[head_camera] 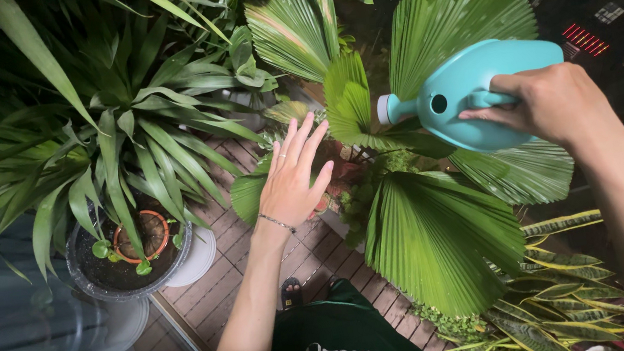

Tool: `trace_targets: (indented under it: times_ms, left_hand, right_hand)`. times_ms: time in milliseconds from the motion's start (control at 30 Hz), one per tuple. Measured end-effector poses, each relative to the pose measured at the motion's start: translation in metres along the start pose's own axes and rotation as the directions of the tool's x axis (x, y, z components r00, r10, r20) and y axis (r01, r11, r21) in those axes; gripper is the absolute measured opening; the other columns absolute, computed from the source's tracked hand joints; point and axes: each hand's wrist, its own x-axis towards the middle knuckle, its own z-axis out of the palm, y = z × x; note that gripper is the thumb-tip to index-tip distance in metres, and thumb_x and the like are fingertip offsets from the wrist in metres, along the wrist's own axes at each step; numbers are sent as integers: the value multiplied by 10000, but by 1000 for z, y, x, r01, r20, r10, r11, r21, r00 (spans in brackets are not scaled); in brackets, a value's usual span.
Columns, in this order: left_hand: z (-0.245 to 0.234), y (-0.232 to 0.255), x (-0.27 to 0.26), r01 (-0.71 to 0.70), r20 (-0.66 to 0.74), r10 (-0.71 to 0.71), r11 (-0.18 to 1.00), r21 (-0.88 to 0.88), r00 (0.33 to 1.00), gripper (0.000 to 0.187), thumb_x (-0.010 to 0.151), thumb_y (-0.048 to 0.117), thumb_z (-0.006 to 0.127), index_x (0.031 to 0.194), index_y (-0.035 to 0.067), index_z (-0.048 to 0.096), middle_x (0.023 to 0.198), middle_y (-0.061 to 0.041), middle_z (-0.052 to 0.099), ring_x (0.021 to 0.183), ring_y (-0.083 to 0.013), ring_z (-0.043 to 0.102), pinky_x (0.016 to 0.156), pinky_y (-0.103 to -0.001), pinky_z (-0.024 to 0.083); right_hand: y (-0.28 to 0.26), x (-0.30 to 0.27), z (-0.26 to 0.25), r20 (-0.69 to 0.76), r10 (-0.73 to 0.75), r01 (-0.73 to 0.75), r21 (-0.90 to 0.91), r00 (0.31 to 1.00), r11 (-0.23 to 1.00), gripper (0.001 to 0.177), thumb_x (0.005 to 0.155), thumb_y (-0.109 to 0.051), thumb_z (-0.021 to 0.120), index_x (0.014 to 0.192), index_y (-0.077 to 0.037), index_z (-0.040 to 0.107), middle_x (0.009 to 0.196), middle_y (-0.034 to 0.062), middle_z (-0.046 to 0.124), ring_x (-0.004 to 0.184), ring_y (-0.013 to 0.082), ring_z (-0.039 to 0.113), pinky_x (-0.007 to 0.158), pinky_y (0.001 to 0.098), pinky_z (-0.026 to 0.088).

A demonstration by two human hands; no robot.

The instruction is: The person pours water from a blue watering can onto several potted plants on a balcony and then refills the can at a water tap.

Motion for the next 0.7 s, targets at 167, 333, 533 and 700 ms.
trace_targets:
  times_ms: [167,333,533,700]
  left_hand:
    - [1,-2,1,-2,7,2,1000,-2,1000,624,1019,321,598,1594,188,396,1695,-77,308,1577,-340,258,1274,-547,205]
    - [2,-4,1,-6,8,6,1000,-12,1000,626,1018,322,599,1595,189,396,1694,-78,314,1578,-339,257,1275,-547,206]
    - [4,-4,3,-15,12,15,1000,-21,1000,630,1014,317,601,1595,188,393,1691,-80,315,1577,-345,254,1269,-548,212]
    - [6,-2,5,-30,19,30,999,-36,999,628,1013,313,602,1592,186,395,1689,-82,315,1575,-347,257,1271,-547,216]
  right_hand:
    - [-1,0,-2,-3,-2,2,11,1000,1000,379,928,-459,814,903,-95,711,769,73,697,677,295,687,630,378,557]
    - [1,-2,-3,-2,1,-1,-9,1000,1000,385,926,-455,822,886,-93,698,759,70,693,655,286,688,604,371,552]
    - [3,-7,-5,-25,5,-5,13,1000,1000,371,920,-443,833,887,-101,694,729,76,682,656,281,685,602,364,547]
    - [3,-14,-10,-12,42,-42,-16,999,999,380,914,-445,836,878,-96,689,742,82,680,646,292,683,594,372,544]
